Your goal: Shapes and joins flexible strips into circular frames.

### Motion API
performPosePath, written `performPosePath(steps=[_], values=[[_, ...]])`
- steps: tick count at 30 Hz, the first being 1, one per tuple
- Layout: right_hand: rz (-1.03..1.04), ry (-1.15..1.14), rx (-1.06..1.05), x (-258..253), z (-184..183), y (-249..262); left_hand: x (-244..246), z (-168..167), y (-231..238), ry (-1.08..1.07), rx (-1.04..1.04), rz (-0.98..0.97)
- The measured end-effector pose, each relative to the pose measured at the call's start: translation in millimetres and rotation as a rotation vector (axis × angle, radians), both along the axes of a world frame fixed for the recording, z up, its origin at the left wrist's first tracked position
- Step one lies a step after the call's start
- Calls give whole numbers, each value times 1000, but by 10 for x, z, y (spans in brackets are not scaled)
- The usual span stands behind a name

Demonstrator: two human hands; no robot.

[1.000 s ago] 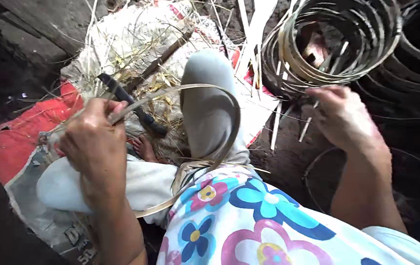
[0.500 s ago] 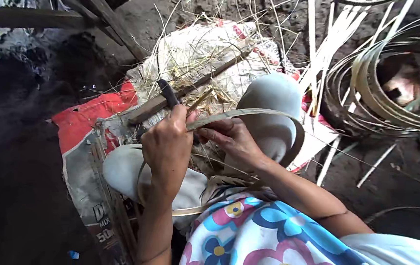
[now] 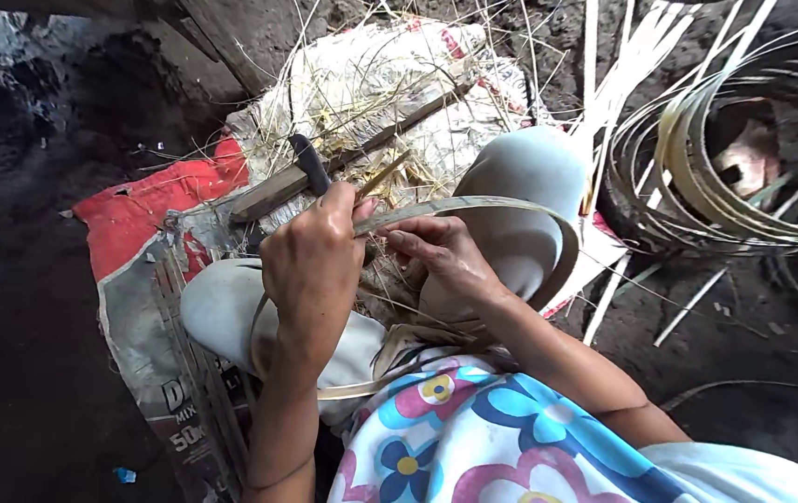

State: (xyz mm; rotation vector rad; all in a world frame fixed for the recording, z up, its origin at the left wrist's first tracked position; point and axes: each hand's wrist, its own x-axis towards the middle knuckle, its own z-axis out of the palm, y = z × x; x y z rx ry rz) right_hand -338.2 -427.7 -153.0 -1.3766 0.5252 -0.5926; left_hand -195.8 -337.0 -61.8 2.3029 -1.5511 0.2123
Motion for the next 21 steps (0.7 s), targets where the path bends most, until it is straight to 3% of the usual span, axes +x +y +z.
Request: performPosePath(steps=[2,6,8,15,21], values=[[-54,-15,84,-10,-55,-17,6,-6,-3,2,9,-6],[-211,-106,461,169,70,-92,56,31,31,94,16,-58],[-215,-231,524,228,117,-131,85,42,46,145,18,-74],[-68,-546,456,271,57,-185,184,39,66,284,20,-135],[15,-519,276,336,18,-268,254,47,109,448,59,-211]])
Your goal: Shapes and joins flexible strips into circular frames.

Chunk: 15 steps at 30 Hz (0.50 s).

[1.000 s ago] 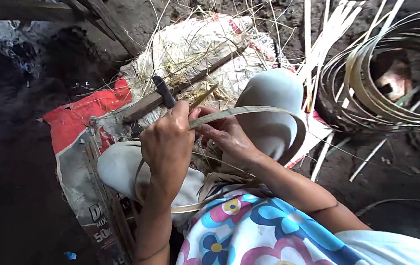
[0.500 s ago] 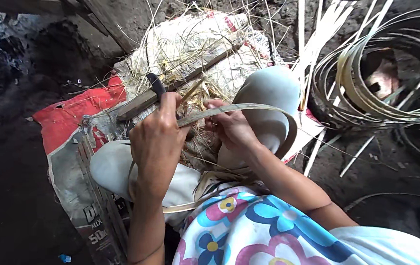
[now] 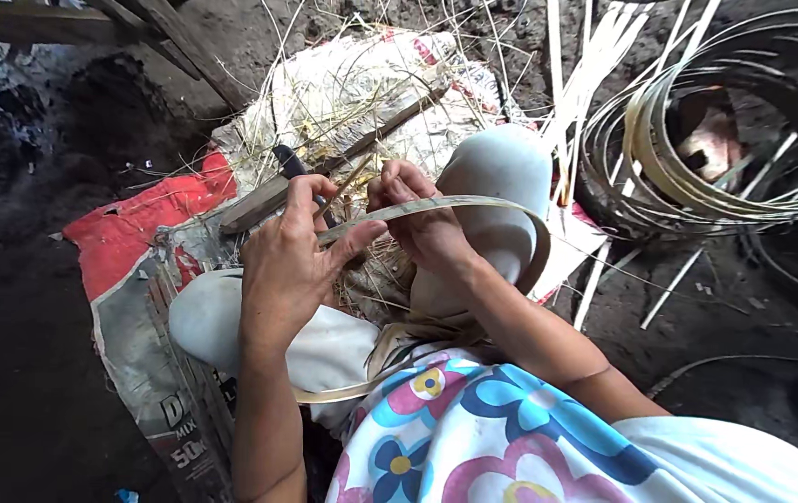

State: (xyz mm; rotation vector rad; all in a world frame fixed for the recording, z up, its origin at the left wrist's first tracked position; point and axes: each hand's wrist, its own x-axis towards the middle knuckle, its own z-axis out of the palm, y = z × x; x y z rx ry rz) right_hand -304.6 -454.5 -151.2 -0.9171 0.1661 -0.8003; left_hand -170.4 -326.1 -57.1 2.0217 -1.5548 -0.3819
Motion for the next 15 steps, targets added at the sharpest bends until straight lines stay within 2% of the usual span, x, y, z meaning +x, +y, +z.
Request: performPosePath(steps=[5,15], values=[[6,114,-182,20,31,45,-62,12,-11,47,39,60],[-5,181,-247,77,44,60,-32,26,16,-19,50,-5]])
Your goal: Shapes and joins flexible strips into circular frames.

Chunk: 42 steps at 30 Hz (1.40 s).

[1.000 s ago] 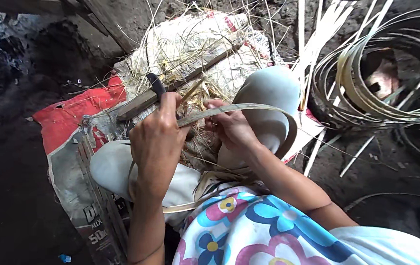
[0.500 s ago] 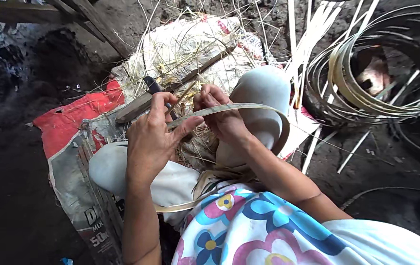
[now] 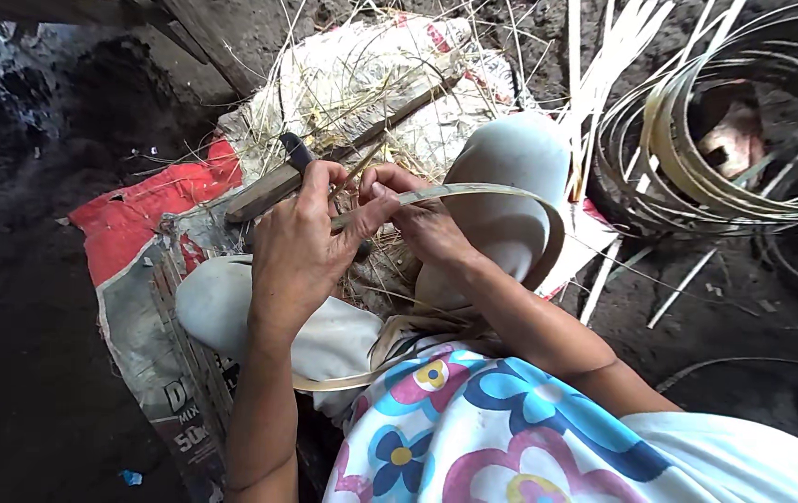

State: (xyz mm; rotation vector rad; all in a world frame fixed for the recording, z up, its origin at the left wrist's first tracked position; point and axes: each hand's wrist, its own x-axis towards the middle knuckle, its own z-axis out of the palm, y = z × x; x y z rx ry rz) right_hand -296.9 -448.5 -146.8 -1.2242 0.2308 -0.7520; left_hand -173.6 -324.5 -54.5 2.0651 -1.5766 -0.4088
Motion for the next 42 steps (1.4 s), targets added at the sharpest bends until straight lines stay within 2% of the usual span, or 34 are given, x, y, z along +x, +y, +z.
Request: performPosePath(steps=[5,8,10,12,16,18,21,24,25,28,29,31,33,34,37,38,40,42], values=[[7,5,-6,6,-6,-5,16,7,15,-55,-20,-59],[-10,188,-48,-139,66,52,21,14,0,-160,-57,-111],[-7,412,-193,-370,177,83,5,16,-4,-251,-82,-123],[100,530,-405,-667,306,19,-28,3,-14,-321,-100,-119],[337,307,-485,-993,855,-153,-113,-56,-33,-410,-160,-147],[298,238,-654,-889,1150,-276,-164,-103,-45,-457,-197,-158],[214,289,-967,-493,1363,-484,-194,-172,-85,-535,-234,-165],[319,563,-1104,-70,1290,-727,-200,-193,-93,-594,-229,-182],[436,674,-1092,34,1211,-802,-188,-222,-89,-606,-240,-183],[861,913,-880,207,913,-885,-171,-344,-81,-627,-281,-177],[945,980,-802,228,861,-867,-170,-370,-88,-631,-294,-179],[963,1057,-657,227,773,-840,-155,-403,-92,-596,-306,-211],[802,989,-467,200,672,-881,-116,-424,-96,-554,-305,-229],[655,915,-327,191,681,-931,-96,-434,-94,-546,-298,-225],[34,469,-10,113,992,-1236,-49,-487,-100,-536,-268,-215],[-57,290,13,-5,1123,-1358,-38,-494,-104,-529,-260,-214],[-64,11,-17,-439,1336,-1256,-21,-492,-116,-502,-258,-211],[64,44,-172,-891,1201,-782,-4,-482,-123,-479,-262,-215]])
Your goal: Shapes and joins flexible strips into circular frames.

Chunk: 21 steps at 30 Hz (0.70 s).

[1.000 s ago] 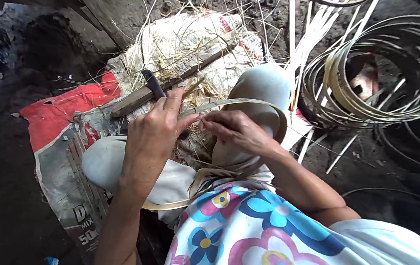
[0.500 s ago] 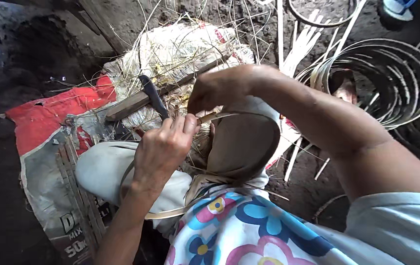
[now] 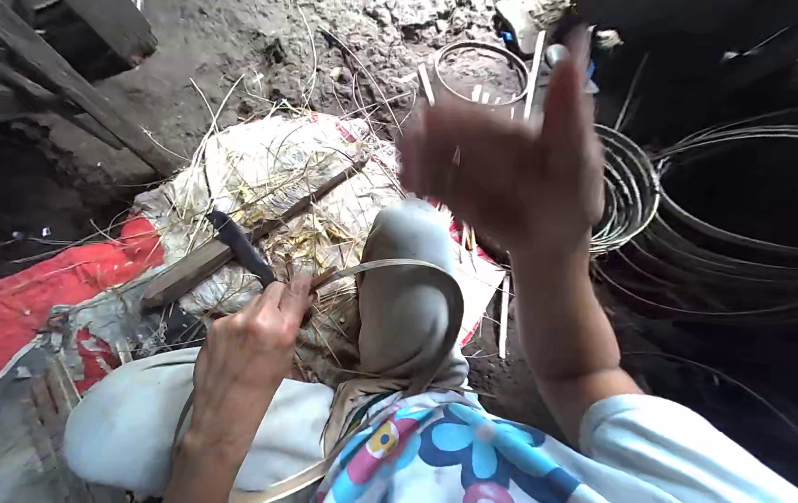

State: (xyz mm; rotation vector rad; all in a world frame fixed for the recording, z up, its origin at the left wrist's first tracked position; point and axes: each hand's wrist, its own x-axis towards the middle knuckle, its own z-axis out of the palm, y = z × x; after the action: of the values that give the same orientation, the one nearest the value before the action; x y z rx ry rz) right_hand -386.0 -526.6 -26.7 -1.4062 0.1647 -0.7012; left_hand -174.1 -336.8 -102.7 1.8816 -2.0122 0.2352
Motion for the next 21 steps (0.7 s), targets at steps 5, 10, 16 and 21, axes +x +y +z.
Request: performPosePath(steps=[5,10,16,21], values=[[-75,526,-342,107,-983,891,52,4,-4,6,60,-72],[-116,213,-119,621,-1312,1064,118,-23,-6,11,79,-82],[-263,135,-739,159,-824,941,57,140,-17,8,117,-42],[-134,-244,-404,327,-795,990,-27,201,-59,10,87,-20]])
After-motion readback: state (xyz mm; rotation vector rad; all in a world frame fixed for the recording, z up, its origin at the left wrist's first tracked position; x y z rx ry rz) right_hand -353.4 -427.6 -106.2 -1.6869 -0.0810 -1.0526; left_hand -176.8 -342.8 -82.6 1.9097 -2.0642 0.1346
